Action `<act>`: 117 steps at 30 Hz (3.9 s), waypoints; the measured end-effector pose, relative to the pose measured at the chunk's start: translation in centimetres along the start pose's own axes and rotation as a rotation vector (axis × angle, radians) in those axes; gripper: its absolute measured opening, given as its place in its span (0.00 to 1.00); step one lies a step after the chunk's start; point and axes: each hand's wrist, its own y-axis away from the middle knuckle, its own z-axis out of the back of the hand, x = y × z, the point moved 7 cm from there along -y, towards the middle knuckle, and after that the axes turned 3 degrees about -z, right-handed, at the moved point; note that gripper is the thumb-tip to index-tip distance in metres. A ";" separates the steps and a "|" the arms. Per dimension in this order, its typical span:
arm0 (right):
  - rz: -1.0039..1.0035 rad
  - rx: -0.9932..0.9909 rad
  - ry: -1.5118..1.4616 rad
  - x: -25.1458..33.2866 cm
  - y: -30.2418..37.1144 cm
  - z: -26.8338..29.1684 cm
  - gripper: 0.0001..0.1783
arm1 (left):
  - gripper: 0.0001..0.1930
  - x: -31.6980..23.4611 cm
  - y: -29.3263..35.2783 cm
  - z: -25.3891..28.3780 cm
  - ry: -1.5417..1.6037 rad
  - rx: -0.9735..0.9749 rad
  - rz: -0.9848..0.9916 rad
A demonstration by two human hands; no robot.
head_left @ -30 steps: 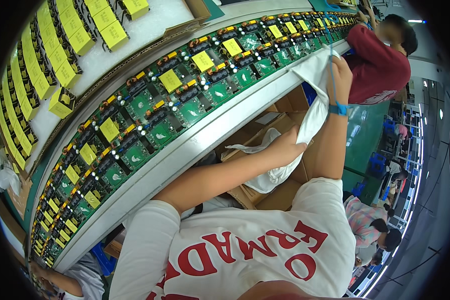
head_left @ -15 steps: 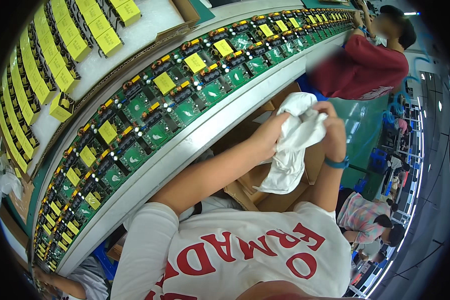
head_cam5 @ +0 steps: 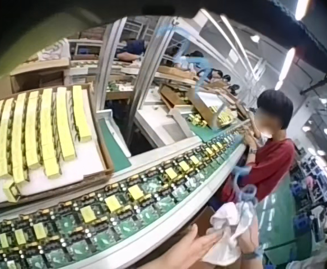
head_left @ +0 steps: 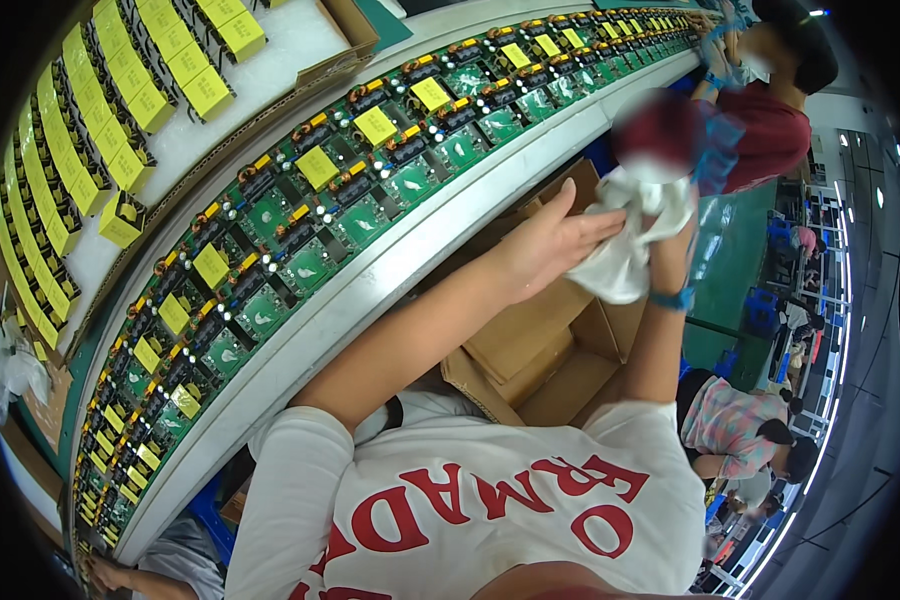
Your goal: Assemble electronic components onto printed circuit boards on an assembly line.
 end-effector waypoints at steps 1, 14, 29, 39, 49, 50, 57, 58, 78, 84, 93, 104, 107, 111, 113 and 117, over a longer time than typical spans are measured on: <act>0.138 -0.051 0.096 1.1 -1.8 0.7 0.21 | 0.42 0.1 0.1 -0.2 0.006 0.003 0.003; 0.398 0.280 0.923 3.7 -10.8 -4.9 0.24 | 0.43 3.3 3.0 2.2 -0.247 -0.151 0.336; -0.124 0.419 0.101 -4.9 -12.2 -0.7 0.17 | 0.36 3.0 3.7 2.6 -0.314 -0.221 0.354; -0.282 0.745 -0.547 -0.5 -2.0 -2.7 0.13 | 0.34 0.2 1.3 1.6 -0.488 -0.416 -0.326; -0.054 0.297 -0.035 -1.5 2.5 -0.2 0.12 | 0.36 1.6 2.6 2.7 -0.169 -0.422 -0.094; -0.116 0.289 -0.005 -2.9 2.6 0.7 0.13 | 0.35 1.9 2.5 3.0 -0.124 -0.441 -0.057; -0.477 -0.037 -1.183 0.2 3.5 -1.3 0.18 | 0.34 3.9 2.5 3.6 0.156 -0.488 0.068; -0.467 -0.041 -1.300 2.0 3.2 -1.9 0.18 | 0.34 3.7 2.4 3.5 0.023 -0.489 0.021; -0.212 0.331 -0.011 -3.0 -11.1 -5.7 0.10 | 0.33 0.9 -5.0 3.8 -0.215 -0.533 -0.184; -0.008 0.496 0.082 -3.8 -14.1 -6.6 0.14 | 0.36 1.2 -7.6 3.6 -0.141 -0.451 -0.174; 0.104 0.499 0.330 -0.6 -14.2 -7.3 0.14 | 0.32 1.0 -8.0 3.3 -0.059 -0.409 -0.177; 0.514 0.560 0.723 2.4 -14.7 -9.3 0.20 | 0.27 -0.1 -8.0 2.8 -0.170 -0.443 -0.205; 0.477 0.601 0.758 1.7 -14.8 -9.4 0.21 | 0.27 0.3 -8.1 3.0 -0.193 -0.468 -0.194; 0.457 0.604 0.691 1.2 -15.0 -9.2 0.22 | 0.28 0.4 -8.0 3.2 -0.187 -0.447 -0.204; 0.455 0.603 0.661 1.1 -14.7 -9.2 0.21 | 0.28 0.7 -8.0 3.3 -0.180 -0.431 -0.211; 0.418 0.543 0.499 0.9 -14.1 -8.8 0.20 | 0.33 1.5 -7.5 4.1 -0.131 -0.490 -0.192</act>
